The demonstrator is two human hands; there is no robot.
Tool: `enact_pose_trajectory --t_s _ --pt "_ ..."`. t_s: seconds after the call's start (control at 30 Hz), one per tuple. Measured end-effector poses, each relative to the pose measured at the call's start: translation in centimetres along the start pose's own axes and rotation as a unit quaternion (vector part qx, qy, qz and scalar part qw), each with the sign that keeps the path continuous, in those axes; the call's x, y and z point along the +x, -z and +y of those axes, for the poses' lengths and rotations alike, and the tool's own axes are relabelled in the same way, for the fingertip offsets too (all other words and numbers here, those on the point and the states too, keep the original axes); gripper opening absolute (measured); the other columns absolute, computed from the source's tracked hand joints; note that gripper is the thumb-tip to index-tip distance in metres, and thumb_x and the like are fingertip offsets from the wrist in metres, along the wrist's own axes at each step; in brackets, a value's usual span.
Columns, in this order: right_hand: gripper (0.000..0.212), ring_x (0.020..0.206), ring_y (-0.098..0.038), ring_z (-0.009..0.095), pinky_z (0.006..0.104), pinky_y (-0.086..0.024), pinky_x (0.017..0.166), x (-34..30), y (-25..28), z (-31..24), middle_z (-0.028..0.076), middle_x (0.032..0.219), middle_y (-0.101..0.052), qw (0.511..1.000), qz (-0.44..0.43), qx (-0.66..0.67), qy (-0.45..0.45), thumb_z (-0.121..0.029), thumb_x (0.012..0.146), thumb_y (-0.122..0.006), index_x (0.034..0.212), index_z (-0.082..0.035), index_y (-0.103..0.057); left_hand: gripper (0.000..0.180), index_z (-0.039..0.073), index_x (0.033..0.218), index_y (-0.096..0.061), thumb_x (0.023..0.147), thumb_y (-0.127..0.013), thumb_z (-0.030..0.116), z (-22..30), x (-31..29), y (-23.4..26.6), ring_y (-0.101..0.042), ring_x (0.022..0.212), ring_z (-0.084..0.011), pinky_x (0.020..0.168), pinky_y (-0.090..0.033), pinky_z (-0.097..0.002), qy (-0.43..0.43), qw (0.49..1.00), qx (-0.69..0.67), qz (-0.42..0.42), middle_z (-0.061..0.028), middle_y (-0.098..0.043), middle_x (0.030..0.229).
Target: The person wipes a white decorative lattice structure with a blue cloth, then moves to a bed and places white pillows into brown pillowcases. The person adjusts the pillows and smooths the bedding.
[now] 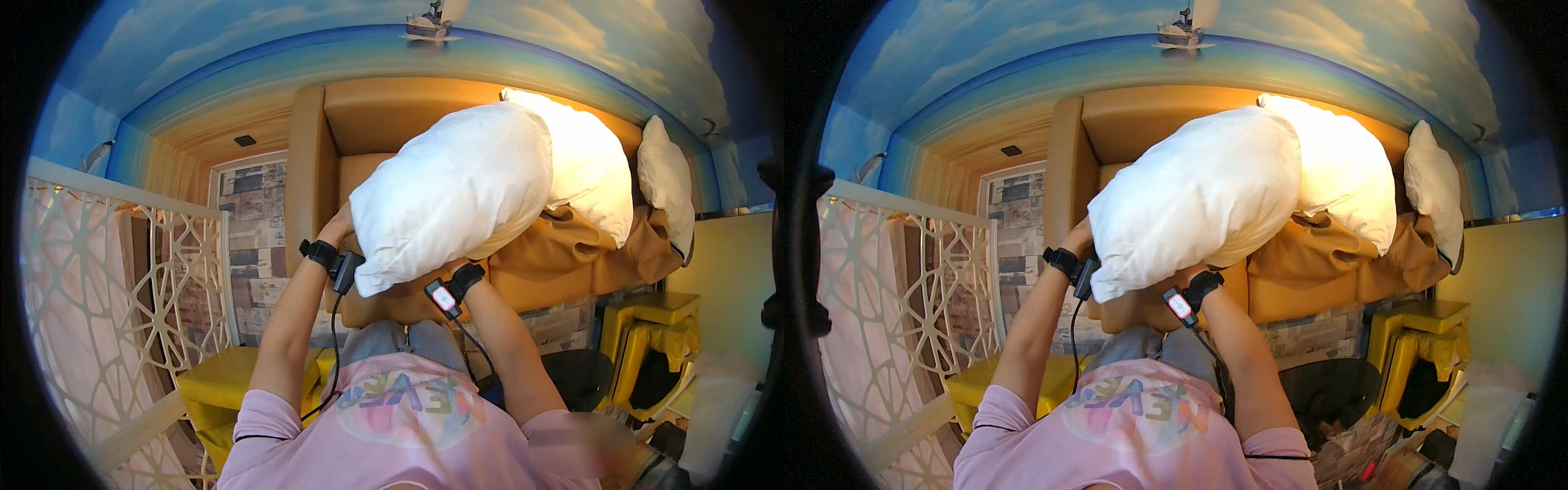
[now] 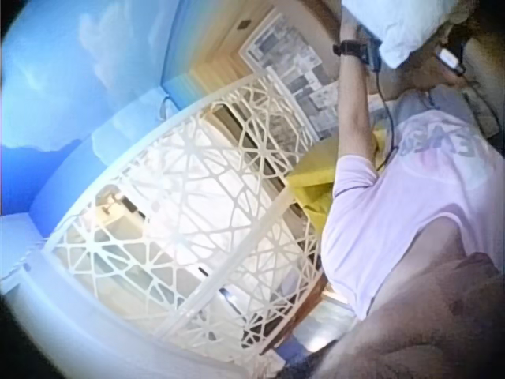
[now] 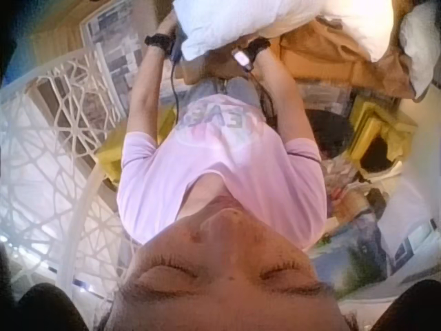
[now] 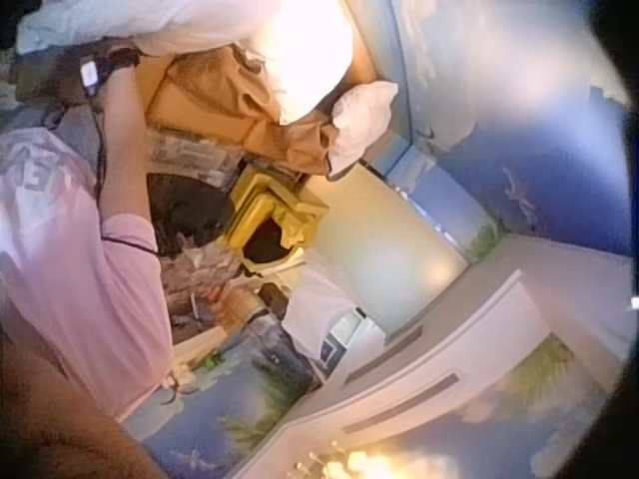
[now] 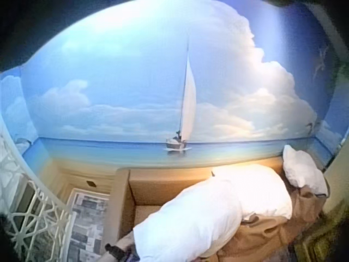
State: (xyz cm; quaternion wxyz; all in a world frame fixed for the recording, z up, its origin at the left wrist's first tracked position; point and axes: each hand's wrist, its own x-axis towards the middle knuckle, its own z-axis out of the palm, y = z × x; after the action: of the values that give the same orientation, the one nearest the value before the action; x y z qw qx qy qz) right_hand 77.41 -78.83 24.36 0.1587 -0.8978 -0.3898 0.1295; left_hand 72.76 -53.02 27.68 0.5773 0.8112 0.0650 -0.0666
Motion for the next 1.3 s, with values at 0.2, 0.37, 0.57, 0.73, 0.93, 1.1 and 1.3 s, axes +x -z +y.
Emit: enact_pose_trajectory --t_s 0.2,0.37,0.57,0.73,0.93,1.1,1.3 --pt "0.054 0.127 -0.036 0.026 0.0393 -0.026 0.106 3.1 -2.3 3.8 0.012 0.135 -0.042 0.997 -0.051 0.021 -0.056 -0.036 0.083 -0.053 0.131 -0.011 -0.043 0.035 0.005 0.117 -0.056 0.087 -0.051 0.023 4.5 1.1 0.2 -0.055 0.107 -0.0317 0.090 -0.042 -0.0369 0.037 0.993 0.103 -0.039 -0.0189 -0.059 0.114" --pt "0.054 0.126 -0.036 0.026 0.0393 -0.027 0.106 3.1 -2.9 4.8 0.012 0.135 -0.043 0.993 -0.081 0.042 -0.076 -0.035 0.083 -0.053 0.130 -0.011 -0.043 0.029 0.002 0.106 -0.059 0.086 -0.047 0.020 4.9 1.6 -2.4 -0.055 0.097 -0.0403 0.085 -0.043 -0.0438 0.041 0.985 0.168 -0.023 -0.0249 -0.060 0.102" --pt "0.053 0.126 -0.037 0.026 0.0393 -0.027 0.106 0.7 -1.8 2.7 0.012 0.135 -0.043 0.987 -0.118 0.096 -0.048 -0.034 0.083 -0.054 0.130 -0.011 -0.044 0.028 -0.002 0.102 -0.050 0.084 -0.051 0.019 -1.1 1.4 -5.2 -0.055 0.094 -0.0422 0.080 -0.044 -0.0436 0.062 0.990 0.088 0.090 -0.0262 -0.059 0.099" --pt "0.052 0.126 -0.037 0.025 0.0393 -0.027 0.106 -3.0 -0.6 -0.8 0.012 0.135 -0.043 0.957 -0.190 0.213 -0.052 -0.033 0.083 -0.054 0.130 -0.011 -0.044 0.034 -0.002 0.103 -0.047 0.086 -0.053 0.027 -1.0 -1.0 -4.7 -0.059 0.085 -0.0390 0.072 -0.048 -0.0391 0.060 0.992 -0.018 0.106 -0.0257 -0.061 0.094" --pt "0.049 0.124 -0.039 0.025 0.0400 -0.029 0.104 -7.8 3.4 -6.6 0.012 0.133 -0.045 0.959 -0.156 0.209 0.112 -0.029 0.083 -0.055 0.128 -0.011 -0.046 0.033 -0.002 0.093 -0.054 0.084 -0.054 0.030 -8.9 -0.5 -7.0 -0.062 0.080 -0.0373 0.065 -0.050 -0.0394 0.059 0.987 -0.054 0.140 -0.0252 -0.062 0.087" --pt "0.039 0.115 -0.047 0.024 0.0450 -0.037 0.094 -9.7 11.2 -9.6 0.009 0.127 -0.050 0.918 0.129 -0.049 0.373 -0.021 0.083 -0.056 0.121 -0.015 -0.053 0.031 -0.003 0.089 -0.055 0.083 -0.052 0.027 -0.9 -1.5 -6.2 -0.061 0.079 -0.0397 0.066 -0.049 -0.0414 0.109 0.972 0.143 0.149 -0.0254 -0.062 0.086" --pt "0.055 0.106 -0.050 0.023 0.0465 -0.036 0.088 -5.3 10.0 -7.8 0.012 0.135 -0.041 0.947 0.130 -0.140 0.258 -0.014 0.075 -0.055 0.129 -0.019 -0.043 0.028 0.000 0.092 -0.057 0.084 -0.049 0.025 -3.0 -1.9 -7.2 -0.060 0.085 -0.0395 0.071 -0.047 -0.0415 0.117 0.972 0.041 0.198 -0.0221 -0.063 0.091"
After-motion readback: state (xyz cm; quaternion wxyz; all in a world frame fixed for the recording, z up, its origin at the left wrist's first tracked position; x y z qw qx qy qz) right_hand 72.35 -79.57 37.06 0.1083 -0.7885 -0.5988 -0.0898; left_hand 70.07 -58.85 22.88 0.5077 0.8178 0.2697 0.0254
